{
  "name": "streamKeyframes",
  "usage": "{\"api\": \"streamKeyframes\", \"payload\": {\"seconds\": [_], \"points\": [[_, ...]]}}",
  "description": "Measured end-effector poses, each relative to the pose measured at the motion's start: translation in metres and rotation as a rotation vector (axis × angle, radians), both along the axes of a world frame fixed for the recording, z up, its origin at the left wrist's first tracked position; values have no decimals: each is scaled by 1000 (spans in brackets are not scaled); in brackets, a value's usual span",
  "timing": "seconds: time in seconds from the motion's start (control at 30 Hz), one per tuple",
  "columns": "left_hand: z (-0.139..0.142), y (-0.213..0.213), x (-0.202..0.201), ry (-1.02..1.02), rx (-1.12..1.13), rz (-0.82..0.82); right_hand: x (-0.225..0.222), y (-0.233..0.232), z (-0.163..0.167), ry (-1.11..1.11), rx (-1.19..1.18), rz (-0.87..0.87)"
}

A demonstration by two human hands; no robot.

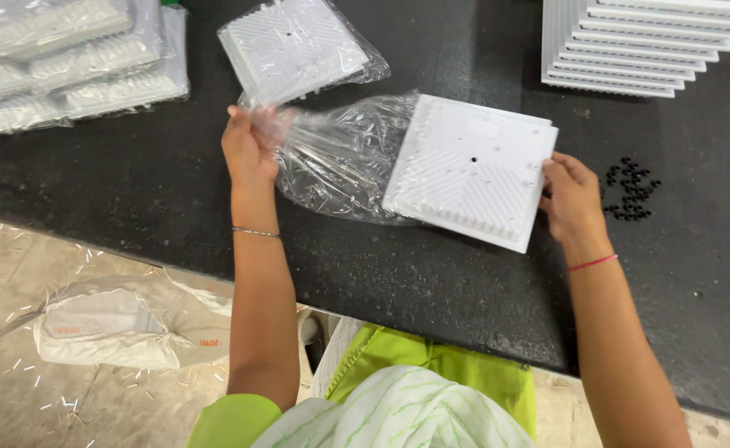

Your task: The person places small black fasteners onto a white square plastic panel, presses them into position, and stacks the panel with others. They then wrap completed panels in clear plastic bags and set the wrapped panels aside on the workbench.

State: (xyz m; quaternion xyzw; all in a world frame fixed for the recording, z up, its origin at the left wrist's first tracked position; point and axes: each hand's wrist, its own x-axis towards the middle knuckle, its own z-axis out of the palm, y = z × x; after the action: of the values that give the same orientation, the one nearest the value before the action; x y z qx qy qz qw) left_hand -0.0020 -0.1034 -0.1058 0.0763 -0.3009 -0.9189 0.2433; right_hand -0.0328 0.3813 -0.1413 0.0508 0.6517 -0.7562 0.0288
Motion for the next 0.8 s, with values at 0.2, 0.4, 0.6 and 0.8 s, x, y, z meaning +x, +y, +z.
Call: {"api": "streamKeyframes", "payload": {"seconds": [0.2, 0.4, 0.6, 0.8], "points": [[33, 38, 22, -39, -1085, 325, -7, 14, -8, -3, -19, -38], [48, 98, 86, -186, -2043, -318, -6, 15, -11, -5, -9, -33], [23, 63, 104, -197, -2091, -68, -4, 11, -18, -3, -14, 25], [-20, -70, 137, -361, -1904, 739, -8, 8, -35, 56, 24, 88]]}}
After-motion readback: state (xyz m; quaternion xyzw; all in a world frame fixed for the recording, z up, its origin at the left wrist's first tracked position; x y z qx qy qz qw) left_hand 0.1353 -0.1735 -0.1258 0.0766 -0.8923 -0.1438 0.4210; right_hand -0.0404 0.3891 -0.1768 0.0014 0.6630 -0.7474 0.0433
